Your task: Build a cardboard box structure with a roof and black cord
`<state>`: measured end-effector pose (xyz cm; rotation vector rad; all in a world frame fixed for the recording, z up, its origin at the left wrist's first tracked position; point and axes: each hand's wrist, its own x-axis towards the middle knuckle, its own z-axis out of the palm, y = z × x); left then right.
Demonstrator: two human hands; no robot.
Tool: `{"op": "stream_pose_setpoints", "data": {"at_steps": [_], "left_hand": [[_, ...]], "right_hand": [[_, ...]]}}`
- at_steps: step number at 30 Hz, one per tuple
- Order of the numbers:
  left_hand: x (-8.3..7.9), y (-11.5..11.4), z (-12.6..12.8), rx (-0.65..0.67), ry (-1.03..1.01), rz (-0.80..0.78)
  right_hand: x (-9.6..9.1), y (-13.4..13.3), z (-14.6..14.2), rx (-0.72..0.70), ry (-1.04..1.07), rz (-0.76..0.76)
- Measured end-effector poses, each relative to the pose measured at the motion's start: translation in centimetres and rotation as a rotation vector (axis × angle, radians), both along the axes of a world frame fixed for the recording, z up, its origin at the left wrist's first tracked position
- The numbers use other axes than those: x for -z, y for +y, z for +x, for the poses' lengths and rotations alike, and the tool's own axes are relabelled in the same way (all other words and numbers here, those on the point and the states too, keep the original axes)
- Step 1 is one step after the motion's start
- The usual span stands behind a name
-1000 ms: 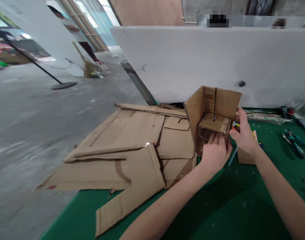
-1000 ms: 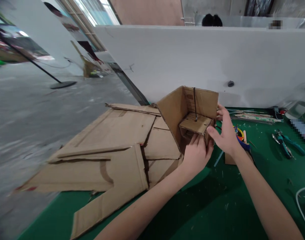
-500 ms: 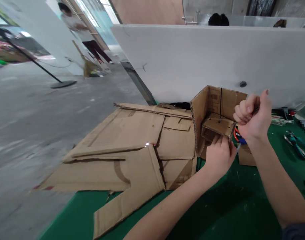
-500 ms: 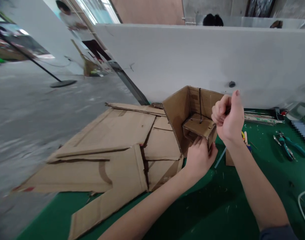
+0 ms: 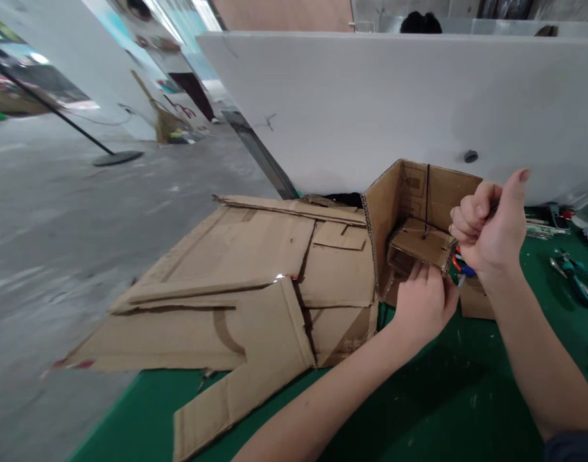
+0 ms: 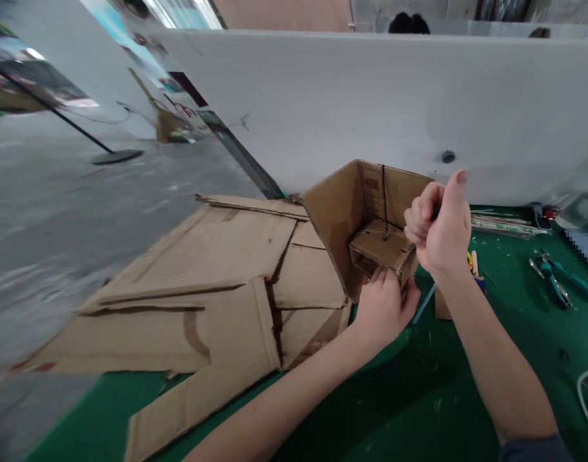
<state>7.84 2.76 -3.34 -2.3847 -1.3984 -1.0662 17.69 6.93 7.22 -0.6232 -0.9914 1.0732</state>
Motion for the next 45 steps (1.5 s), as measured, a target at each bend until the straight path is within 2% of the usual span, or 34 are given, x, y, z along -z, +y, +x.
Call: {"op": "stream_pose_setpoints", "data": {"at_steps": [9, 16, 23, 35, 45], "left_hand": [[0.15, 0.13, 0.17, -0.031, 0.006, 0.148], [0.27, 0.16, 0.06, -0.018, 0.015, 0.151], [0.22, 0.19, 0.07, -0.025, 0.029, 0.145], [0.92, 0.49, 0.11, 0.035, -0.041, 0.245], [0.69, 0.39, 0.13, 0.029, -0.036, 0.279]], "right_hand": [[-0.06, -0.12, 0.38, -0.056, -0.016, -0.027], [-0.02, -0.15, 0.4, -0.027, -0.023, -0.06], [-0.05, -0.42, 0.14, -0.025, -0.057, -0.027], [-0.17, -0.83, -0.34, -0.01, -0.116, -0.027], [-0.02, -0.85, -0.23, -0.075, -0.101, -0.031]]}}
